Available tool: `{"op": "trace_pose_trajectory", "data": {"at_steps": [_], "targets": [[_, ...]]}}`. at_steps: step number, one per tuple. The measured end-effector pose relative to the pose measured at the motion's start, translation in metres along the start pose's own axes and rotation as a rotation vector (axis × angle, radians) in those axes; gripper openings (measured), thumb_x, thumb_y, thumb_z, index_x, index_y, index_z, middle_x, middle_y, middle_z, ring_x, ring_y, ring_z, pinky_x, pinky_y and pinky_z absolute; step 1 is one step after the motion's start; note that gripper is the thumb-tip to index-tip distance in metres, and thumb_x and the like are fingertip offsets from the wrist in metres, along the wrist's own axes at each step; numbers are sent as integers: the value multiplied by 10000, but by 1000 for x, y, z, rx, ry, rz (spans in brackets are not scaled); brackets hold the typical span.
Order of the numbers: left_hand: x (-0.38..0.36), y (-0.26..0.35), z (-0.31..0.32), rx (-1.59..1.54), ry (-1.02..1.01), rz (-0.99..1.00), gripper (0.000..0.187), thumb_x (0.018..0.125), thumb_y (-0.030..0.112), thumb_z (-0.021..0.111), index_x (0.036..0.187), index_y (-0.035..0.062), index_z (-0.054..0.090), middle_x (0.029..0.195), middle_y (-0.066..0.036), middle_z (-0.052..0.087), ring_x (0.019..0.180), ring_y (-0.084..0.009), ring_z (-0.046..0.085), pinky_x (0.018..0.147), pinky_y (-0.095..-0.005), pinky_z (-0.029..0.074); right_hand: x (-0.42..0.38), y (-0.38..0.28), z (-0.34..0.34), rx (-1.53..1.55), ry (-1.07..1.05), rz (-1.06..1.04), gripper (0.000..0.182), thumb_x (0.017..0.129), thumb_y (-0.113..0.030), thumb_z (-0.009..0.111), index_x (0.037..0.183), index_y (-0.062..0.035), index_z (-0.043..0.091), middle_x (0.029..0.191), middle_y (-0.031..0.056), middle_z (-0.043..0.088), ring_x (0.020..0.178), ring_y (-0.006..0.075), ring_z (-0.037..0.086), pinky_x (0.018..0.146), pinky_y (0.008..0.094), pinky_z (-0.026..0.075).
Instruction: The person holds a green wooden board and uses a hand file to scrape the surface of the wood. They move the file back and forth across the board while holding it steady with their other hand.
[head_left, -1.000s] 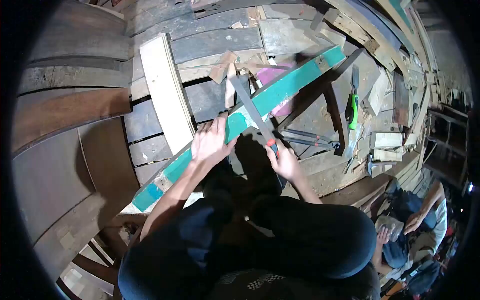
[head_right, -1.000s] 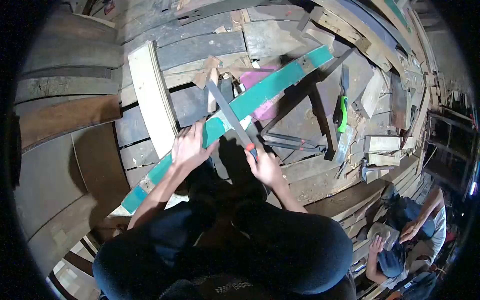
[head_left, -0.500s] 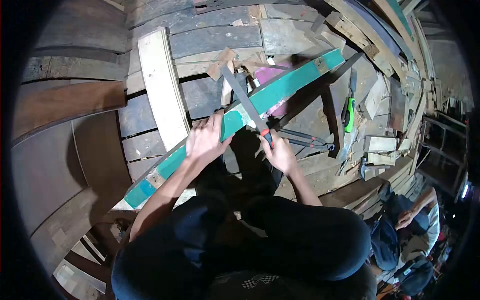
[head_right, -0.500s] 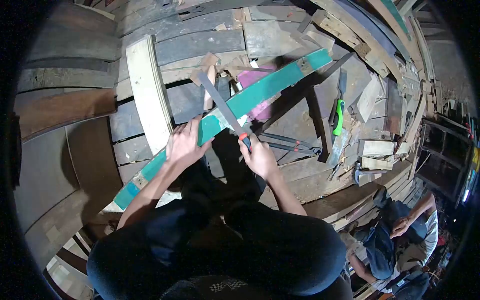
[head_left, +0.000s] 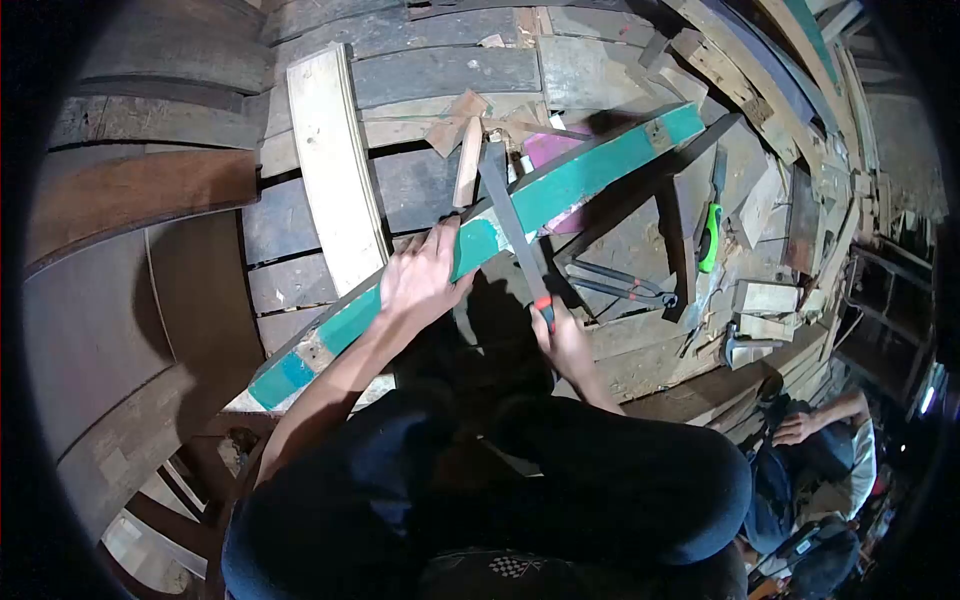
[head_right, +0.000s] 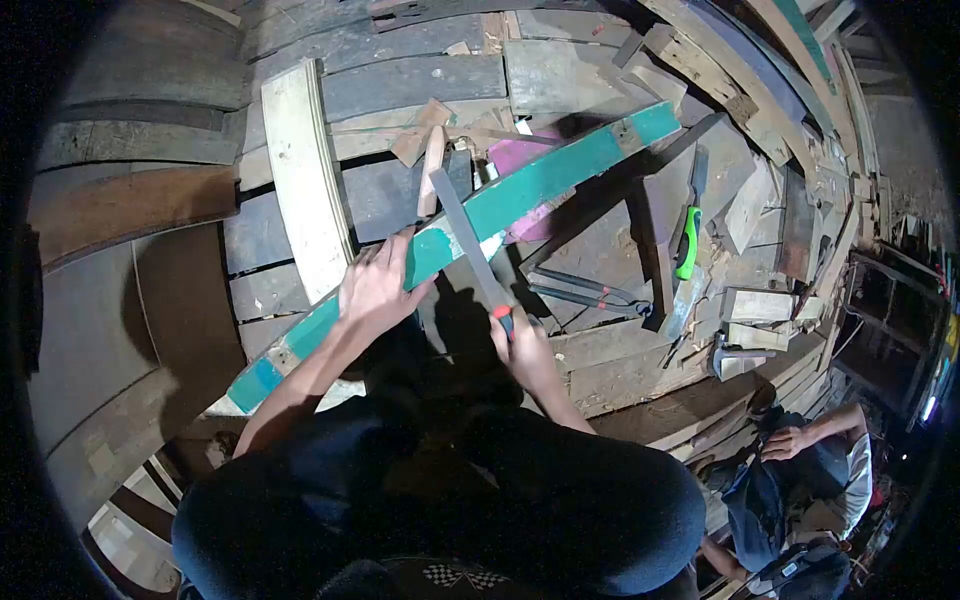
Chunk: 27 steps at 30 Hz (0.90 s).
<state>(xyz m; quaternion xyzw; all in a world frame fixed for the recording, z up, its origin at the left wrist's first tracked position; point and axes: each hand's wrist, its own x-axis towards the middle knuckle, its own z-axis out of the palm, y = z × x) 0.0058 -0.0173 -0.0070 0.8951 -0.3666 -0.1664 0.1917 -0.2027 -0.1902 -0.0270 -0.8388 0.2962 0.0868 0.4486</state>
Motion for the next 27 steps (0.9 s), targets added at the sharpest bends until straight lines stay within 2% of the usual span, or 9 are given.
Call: {"op": "trace_pose_trajectory", "data": {"at_steps": [2,6,9,13,15,16,21,25,27], "targets": [[2,0,2,-18,-6,-12,687,849,346,794,1370,7,502,1099,-222,696,956,-416,713,840,-470,594,26,-29,-11,-17,-44,-22,308,1011,-275,626,1153,-2,601,754,274,666,777,482,685,658,554,536],[0,-3,4,-8,5,15,702,841,351,801,1376,13,497,1096,-228,698,947,-414,719,831,-465,600,16,-14,-7,10,-10,-67,282,1009,-261,635,1145,-16,603,717,268,661,745,482,684,619,540,535],[2,-1,-1,23,18,28,695,839,358,798,1373,28,499,1102,-226,696,958,-419,714,841,-471,597,-36,14,-4,5,-34,159,275,1010,-259,638,1132,-15,606,700,265,659,714,490,676,601,556,520],[2,-1,2,-18,8,-8,686,838,356,799,1359,24,502,1100,-214,693,966,-411,714,841,-467,596,-58,31,-5,-65,-21,133,267,1007,-254,644,1125,-16,610,685,266,650,690,497,667,595,558,512],[3,-1,2,-5,8,3,676,842,354,796,1350,16,503,1098,-212,693,974,-408,714,842,-465,595,-30,28,0,-51,-31,149,265,1001,-248,649,1126,-17,610,703,265,655,705,499,668,603,553,513],[3,0,0,-4,-2,-1,675,844,355,794,1349,14,503,1101,-212,692,975,-409,714,845,-465,595,-11,19,0,19,33,-54,279,1000,-262,644,1128,-18,605,757,271,669,776,507,675,646,557,528],[1,-4,6,-24,32,12,681,843,354,799,1347,7,501,1105,-210,694,976,-409,715,849,-469,594,48,-14,-9,-5,-33,-79,300,1014,-318,612,1137,-44,602,763,264,670,792,497,679,666,548,534],[1,-1,1,-22,10,21,673,845,344,797,1351,10,503,1093,-219,697,961,-412,717,842,-475,596,7,-1,-8,-22,23,-64,248,999,-247,643,1151,-54,608,725,266,664,752,486,683,643,541,529],[2,-1,0,-2,-17,3,681,847,336,790,1366,6,498,1118,-225,698,971,-418,718,850,-475,596,-33,22,-9,-16,-36,117,236,987,-203,652,1170,-59,614,737,266,669,734,485,683,630,547,519]]}}
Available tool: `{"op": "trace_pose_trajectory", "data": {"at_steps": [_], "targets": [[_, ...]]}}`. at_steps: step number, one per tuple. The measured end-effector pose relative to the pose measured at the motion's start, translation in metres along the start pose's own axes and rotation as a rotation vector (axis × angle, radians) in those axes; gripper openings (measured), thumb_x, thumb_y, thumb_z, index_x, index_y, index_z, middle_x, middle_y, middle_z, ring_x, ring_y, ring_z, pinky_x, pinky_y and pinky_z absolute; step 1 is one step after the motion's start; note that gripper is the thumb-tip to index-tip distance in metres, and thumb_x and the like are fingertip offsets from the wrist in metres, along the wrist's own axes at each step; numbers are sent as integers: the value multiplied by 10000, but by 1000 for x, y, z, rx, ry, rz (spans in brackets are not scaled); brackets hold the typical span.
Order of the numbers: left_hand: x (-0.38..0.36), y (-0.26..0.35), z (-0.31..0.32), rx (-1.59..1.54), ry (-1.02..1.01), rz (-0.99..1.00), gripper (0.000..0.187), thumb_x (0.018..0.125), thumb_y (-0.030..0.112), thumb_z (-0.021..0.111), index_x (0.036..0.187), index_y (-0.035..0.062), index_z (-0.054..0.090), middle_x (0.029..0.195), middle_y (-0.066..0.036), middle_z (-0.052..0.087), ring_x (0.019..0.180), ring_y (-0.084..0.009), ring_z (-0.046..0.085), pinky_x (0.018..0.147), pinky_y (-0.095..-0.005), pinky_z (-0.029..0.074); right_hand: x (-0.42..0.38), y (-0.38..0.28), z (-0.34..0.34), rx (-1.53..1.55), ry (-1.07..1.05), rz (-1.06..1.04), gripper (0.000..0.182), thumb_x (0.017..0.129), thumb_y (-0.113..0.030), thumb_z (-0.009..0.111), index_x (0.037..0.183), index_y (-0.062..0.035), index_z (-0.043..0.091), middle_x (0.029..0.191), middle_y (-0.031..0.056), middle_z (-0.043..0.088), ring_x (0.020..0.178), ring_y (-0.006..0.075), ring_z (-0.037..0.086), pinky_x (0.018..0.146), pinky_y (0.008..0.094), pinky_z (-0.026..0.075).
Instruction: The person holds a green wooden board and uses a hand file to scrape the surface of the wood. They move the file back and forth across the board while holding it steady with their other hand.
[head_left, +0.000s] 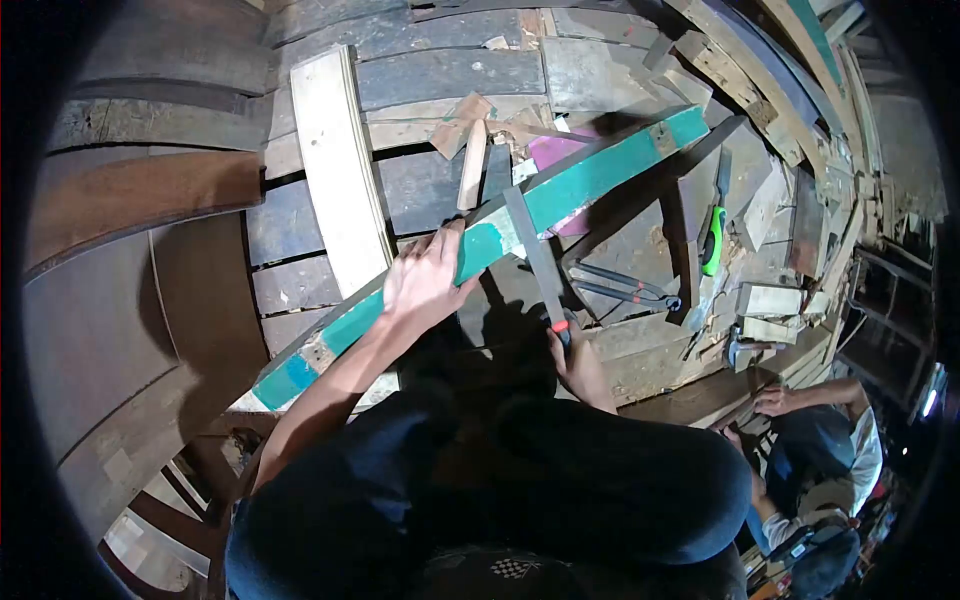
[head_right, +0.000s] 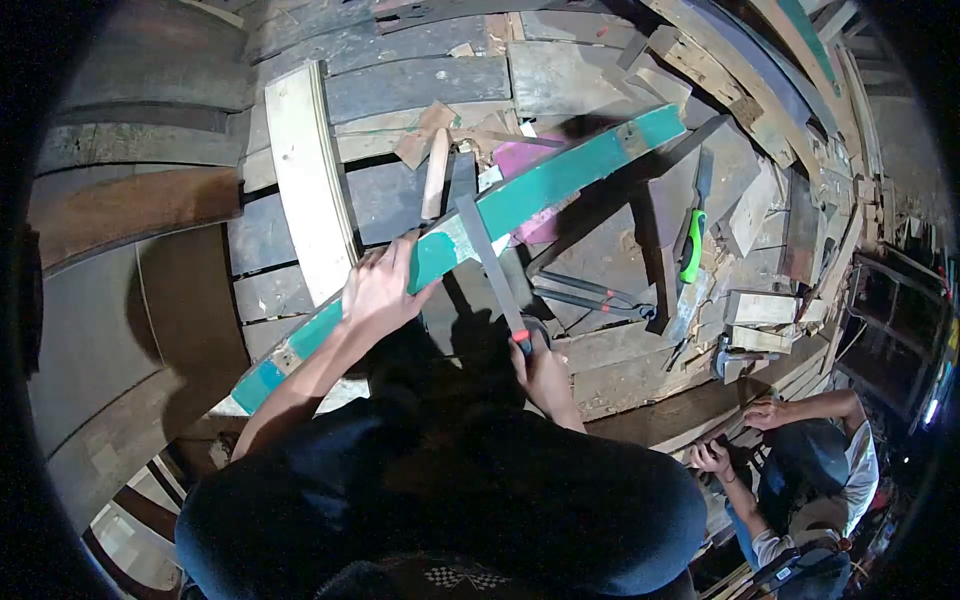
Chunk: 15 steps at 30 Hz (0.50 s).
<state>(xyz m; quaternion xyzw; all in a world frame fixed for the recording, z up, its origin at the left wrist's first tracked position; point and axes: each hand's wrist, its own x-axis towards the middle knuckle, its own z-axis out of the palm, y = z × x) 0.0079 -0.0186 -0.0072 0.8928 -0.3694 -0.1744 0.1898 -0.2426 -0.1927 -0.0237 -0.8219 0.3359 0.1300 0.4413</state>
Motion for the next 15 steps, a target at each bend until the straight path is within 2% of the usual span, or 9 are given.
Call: {"op": "trace_pose_trajectory", "data": {"at_steps": [3,6,7,8,10,13,15], "targets": [[0,2,-2,-9,-5,-8,677,855,325,778,1376,4,489,1140,-222,699,991,-410,719,863,-470,597,-30,22,2,-127,115,-101,250,988,-209,648,1170,-43,611,768,276,678,731,493,681,626,549,516],[-1,-1,4,-14,14,-6,658,859,323,772,1367,7,497,1136,-223,697,983,-412,716,856,-469,596,-11,-5,-3,-165,-14,118,269,995,-232,644,1150,-16,604,798,288,680,758,512,675,638,564,513],[-1,0,2,-30,7,-13,664,858,334,778,1366,13,497,1141,-216,693,975,-413,713,846,-465,596,6,-18,-2,-42,51,-30,284,1004,-264,636,1120,-8,592,790,294,676,782,522,669,650,584,511],[0,0,1,-22,10,-10,668,855,340,782,1364,14,499,1140,-213,693,973,-411,713,841,-466,596,26,-25,-2,-18,15,-101,304,1008,-299,628,1130,-23,585,796,290,679,791,525,665,667,591,520],[-2,-1,2,-10,5,-3,676,850,351,791,1361,17,502,1139,-206,691,968,-409,712,832,-466,597,57,-42,-3,-29,-8,-123,318,1006,-322,628,1123,-29,587,802,285,682,785,521,667,681,584,533],[-1,1,2,-24,15,6,673,841,347,799,1349,12,511,1097,-206,696,960,-401,721,813,-473,603,61,-45,-10,-91,-44,-66,323,1007,-329,623,1112,-25,593,792,277,682,782,518,669,685,582,534],[-1,-1,-1,-23,4,6,676,836,337,798,1349,6,507,1085,-212,702,945,-397,731,787,-471,614,34,-31,-4,-4,26,-148,276,997,-273,638,1108,-23,601,753,280,669,765,512,674,666,583,522]]}}
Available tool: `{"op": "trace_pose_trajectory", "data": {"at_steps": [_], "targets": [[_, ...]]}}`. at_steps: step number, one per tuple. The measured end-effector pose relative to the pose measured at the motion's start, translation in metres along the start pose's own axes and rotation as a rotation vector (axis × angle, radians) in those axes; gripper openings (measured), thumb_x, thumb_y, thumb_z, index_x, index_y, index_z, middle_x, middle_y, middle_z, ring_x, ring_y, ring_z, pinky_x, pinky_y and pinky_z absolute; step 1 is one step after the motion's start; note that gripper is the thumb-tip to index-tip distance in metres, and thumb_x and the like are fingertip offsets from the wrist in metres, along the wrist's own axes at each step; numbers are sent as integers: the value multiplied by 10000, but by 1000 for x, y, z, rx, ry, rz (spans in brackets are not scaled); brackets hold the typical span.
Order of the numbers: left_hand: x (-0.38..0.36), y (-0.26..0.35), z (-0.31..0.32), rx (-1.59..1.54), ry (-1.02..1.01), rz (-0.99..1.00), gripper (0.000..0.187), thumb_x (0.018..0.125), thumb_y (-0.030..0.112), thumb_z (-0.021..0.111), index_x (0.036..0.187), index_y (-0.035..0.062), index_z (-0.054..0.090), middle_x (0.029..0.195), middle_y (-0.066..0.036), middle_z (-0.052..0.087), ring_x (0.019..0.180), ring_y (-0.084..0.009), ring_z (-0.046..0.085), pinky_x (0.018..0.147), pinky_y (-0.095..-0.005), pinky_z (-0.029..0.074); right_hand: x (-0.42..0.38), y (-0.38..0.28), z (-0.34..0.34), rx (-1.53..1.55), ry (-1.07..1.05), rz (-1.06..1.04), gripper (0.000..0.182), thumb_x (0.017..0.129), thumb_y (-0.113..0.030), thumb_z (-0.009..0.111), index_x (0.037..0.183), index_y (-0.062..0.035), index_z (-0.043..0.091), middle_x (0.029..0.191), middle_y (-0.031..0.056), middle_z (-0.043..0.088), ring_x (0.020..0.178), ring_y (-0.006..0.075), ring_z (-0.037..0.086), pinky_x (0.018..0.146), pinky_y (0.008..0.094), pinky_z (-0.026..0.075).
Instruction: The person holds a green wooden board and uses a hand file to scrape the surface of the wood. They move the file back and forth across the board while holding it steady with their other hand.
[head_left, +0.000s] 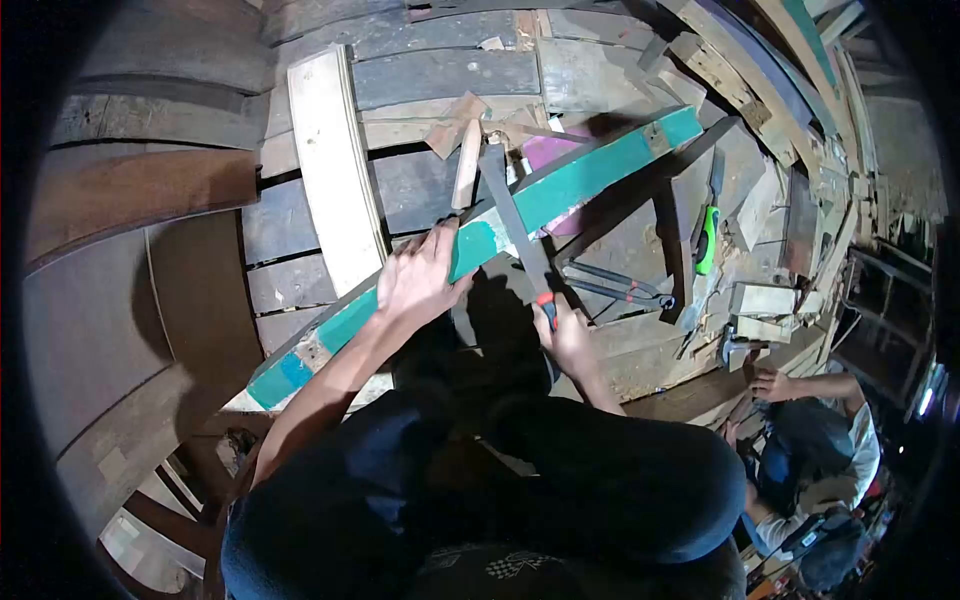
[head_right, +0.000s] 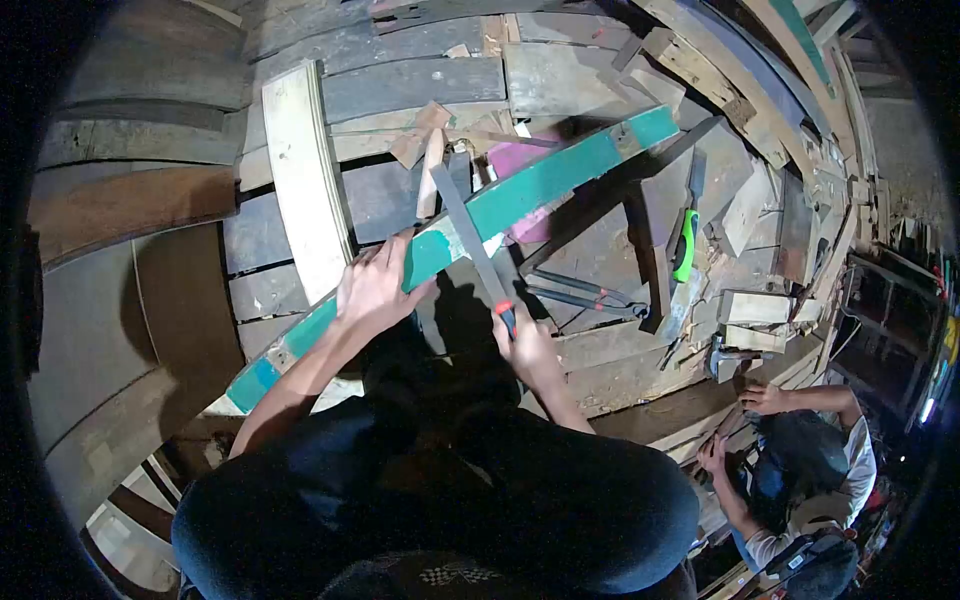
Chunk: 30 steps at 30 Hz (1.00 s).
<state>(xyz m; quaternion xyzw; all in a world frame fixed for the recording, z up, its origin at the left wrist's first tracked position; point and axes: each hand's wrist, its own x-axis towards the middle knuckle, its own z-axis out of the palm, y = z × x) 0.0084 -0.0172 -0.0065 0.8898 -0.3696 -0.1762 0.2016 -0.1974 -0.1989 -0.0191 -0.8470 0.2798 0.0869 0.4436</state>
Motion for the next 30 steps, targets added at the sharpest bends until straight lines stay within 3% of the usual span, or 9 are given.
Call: {"op": "trace_pose_trajectory", "data": {"at_steps": [1,3,5,8,14,19,22,27,30], "targets": [[0,-1,1,10,10,7,675,836,334,796,1349,6,507,1089,-212,702,940,-396,732,780,-470,615,-18,12,2,34,12,-12,262,991,-248,645,1108,-18,600,746,284,665,758,507,676,659,580,518],[0,-2,4,26,27,22,672,836,330,793,1350,5,506,1098,-211,702,932,-393,734,767,-467,617,-53,13,0,-162,1,175,256,978,-214,658,1102,3,599,700,286,647,719,498,673,626,570,509],[-1,-2,7,23,61,22,663,846,327,785,1355,7,506,1101,-205,701,918,-388,734,763,-462,615,-67,40,9,-132,23,108,277,981,-221,653,1113,17,599,649,279,629,671,490,664,582,554,503],[0,-1,5,39,49,17,661,855,330,779,1363,9,503,1105,-199,700,931,-386,732,776,-460,612,-42,34,8,-118,-9,153,275,994,-252,643,1118,-9,607,692,283,647,694,489,670,601,548,512],[-2,2,5,22,7,-12,708,845,341,800,1384,17,476,1122,-202,697,964,-389,726,806,-459,609,34,-15,-6,-53,-47,50,337,1006,-324,626,1108,-4,598,775,296,666,797,494,683,644,540,530],[-1,-1,3,18,16,22,691,839,323,800,1369,14,482,1122,-204,696,956,-387,725,815,-457,606,-27,17,5,-39,9,32,306,992,-250,641,1183,-20,578,783,322,656,778,537,662,634,573,519],[-1,1,4,19,41,23,685,841,325,794,1363,7,486,1138,-199,693,949,-389,723,815,-455,606,-56,17,0,-174,-39,231,297,994,-238,640,1178,-15,572,756,326,647,761,550,650,625,584,514],[-2,2,5,57,63,11,670,850,337,787,1352,4,495,1157,-196,685,941,-390,721,817,-452,605,-4,25,11,22,-69,118,293,997,-248,634,1135,2,566,728,313,642,756,532,656,630,575,521],[-2,2,6,46,45,-1,670,846,353,795,1340,8,502,1116,-196,692,940,-381,723,788,-459,610,38,-28,-2,-72,-15,72,320,999,-309,628,1071,-1,579,757,300,656,783,523,662,651,578,517]]}}
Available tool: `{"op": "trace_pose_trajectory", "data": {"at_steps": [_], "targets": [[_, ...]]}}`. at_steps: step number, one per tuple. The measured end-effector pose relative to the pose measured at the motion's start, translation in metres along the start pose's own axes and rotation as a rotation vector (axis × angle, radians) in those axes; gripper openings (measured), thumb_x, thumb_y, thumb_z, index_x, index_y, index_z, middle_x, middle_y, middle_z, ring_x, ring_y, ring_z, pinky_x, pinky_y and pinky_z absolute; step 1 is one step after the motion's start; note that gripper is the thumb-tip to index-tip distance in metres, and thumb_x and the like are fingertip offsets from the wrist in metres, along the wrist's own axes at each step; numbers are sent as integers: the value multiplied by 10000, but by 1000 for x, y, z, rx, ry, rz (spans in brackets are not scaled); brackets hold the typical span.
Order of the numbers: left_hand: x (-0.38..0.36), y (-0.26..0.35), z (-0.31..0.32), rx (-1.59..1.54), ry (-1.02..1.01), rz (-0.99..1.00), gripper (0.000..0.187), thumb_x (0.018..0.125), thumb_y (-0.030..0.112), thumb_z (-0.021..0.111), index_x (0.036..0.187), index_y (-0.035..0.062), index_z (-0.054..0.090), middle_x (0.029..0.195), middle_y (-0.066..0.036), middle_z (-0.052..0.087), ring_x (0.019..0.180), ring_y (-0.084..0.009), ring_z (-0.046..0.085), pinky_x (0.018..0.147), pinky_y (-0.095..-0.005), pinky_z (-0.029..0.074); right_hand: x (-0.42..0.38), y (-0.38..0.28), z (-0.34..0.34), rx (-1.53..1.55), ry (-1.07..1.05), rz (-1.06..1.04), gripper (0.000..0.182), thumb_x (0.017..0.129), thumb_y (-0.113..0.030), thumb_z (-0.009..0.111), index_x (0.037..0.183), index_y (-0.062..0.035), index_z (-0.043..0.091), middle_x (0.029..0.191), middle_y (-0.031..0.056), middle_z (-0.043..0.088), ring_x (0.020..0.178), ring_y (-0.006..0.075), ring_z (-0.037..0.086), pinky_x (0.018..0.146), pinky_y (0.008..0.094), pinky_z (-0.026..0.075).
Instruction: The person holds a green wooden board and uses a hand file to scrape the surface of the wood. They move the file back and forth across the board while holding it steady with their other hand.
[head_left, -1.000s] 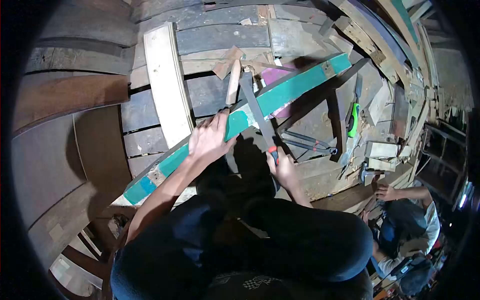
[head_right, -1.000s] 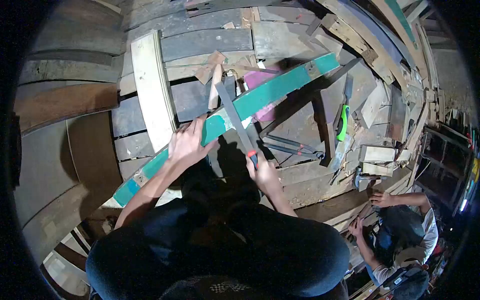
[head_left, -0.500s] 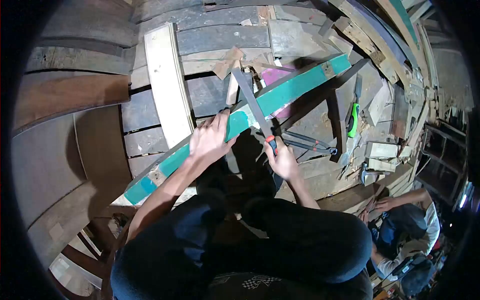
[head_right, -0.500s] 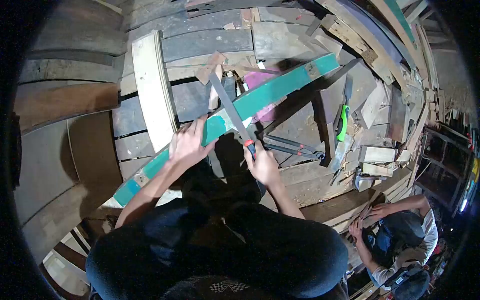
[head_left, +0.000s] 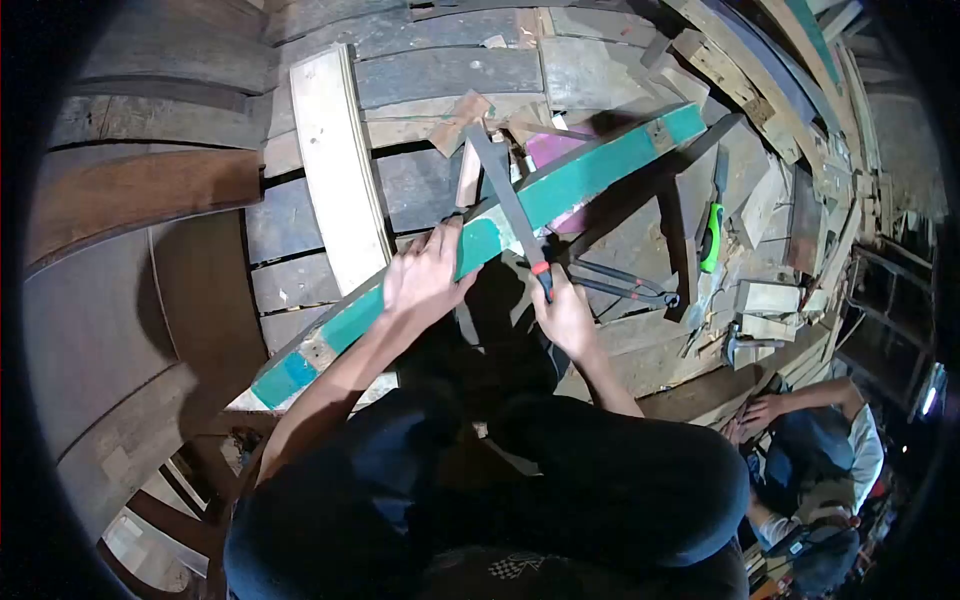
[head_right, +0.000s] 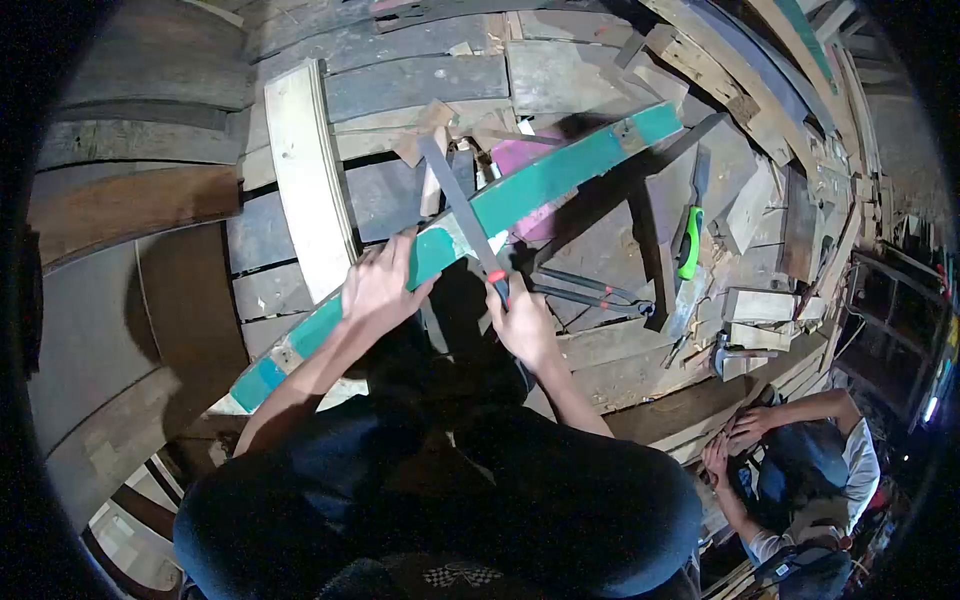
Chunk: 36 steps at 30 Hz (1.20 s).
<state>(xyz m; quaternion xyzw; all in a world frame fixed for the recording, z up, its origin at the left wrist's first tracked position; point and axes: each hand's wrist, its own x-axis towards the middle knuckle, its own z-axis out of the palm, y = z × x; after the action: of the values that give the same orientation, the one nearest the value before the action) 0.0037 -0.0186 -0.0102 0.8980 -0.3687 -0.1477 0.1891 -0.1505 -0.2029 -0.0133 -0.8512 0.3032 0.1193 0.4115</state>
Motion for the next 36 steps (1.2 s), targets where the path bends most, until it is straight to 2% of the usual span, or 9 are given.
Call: {"op": "trace_pose_trajectory", "data": {"at_steps": [4,5,7,15,23,26,29,31,36], "targets": [[1,-1,-4,-35,-47,-10,649,859,350,784,1340,18,503,1087,-208,693,915,-390,726,745,-468,614,-31,27,8,6,60,-16,267,989,-251,643,1095,-14,582,762,285,667,759,517,663,648,575,521],[0,-3,0,-31,5,28,655,857,345,782,1347,16,496,1095,-209,691,901,-394,727,743,-467,614,-49,38,12,48,133,-153,244,984,-225,646,1092,-13,590,743,286,661,730,514,661,614,562,521],[1,1,-5,-23,-44,-8,666,852,342,782,1355,17,490,1107,-205,689,901,-393,728,747,-469,614,-82,49,13,-29,25,202,252,981,-228,647,1106,-15,599,754,290,664,741,515,663,625,572,520],[0,2,-2,-3,-68,-42,709,870,380,769,1400,15,471,1149,-192,681,975,-388,719,789,-472,611,-14,14,-10,-15,39,-76,297,996,-285,629,1085,-3,604,736,302,649,744,513,661,638,590,509],[0,-4,2,-4,-37,-9,700,857,369,781,1387,29,477,1119,-194,681,975,-381,719,786,-463,613,-91,59,9,-43,33,122,237,981,-208,650,1058,6,585,742,304,658,750,528,661,602,566,503],[1,-2,-1,-25,-48,-24,702,853,369,791,1377,21,479,1075,-189,680,951,-381,717,761,-467,609,-92,67,14,-1,37,147,252,987,-239,652,1060,-6,588,738,290,660,747,524,662,613,574,505],[-1,-3,3,1,-20,-7,715,858,368,788,1396,22,471,1136,-194,673,960,-382,716,761,-474,608,-42,56,17,140,57,-102,250,990,-251,647,1062,-17,593,753,277,671,756,509,672,632,572,518],[0,-4,5,-30,-19,-6,726,861,365,782,1415,23,461,1180,-192,669,974,-392,714,770,-481,608,-15,16,1,29,-34,30,249,995,-258,634,1060,-21,596,804,276,685,803,492,682,663,562,533],[3,0,-4,-42,-88,-45,741,855,348,787,1433,30,450,1145,-197,685,991,-410,711,788,-494,607,-54,23,2,29,22,56,256,981,-238,651,1062,-1,596,781,300,669,791,507,678,668,573,533]]}}
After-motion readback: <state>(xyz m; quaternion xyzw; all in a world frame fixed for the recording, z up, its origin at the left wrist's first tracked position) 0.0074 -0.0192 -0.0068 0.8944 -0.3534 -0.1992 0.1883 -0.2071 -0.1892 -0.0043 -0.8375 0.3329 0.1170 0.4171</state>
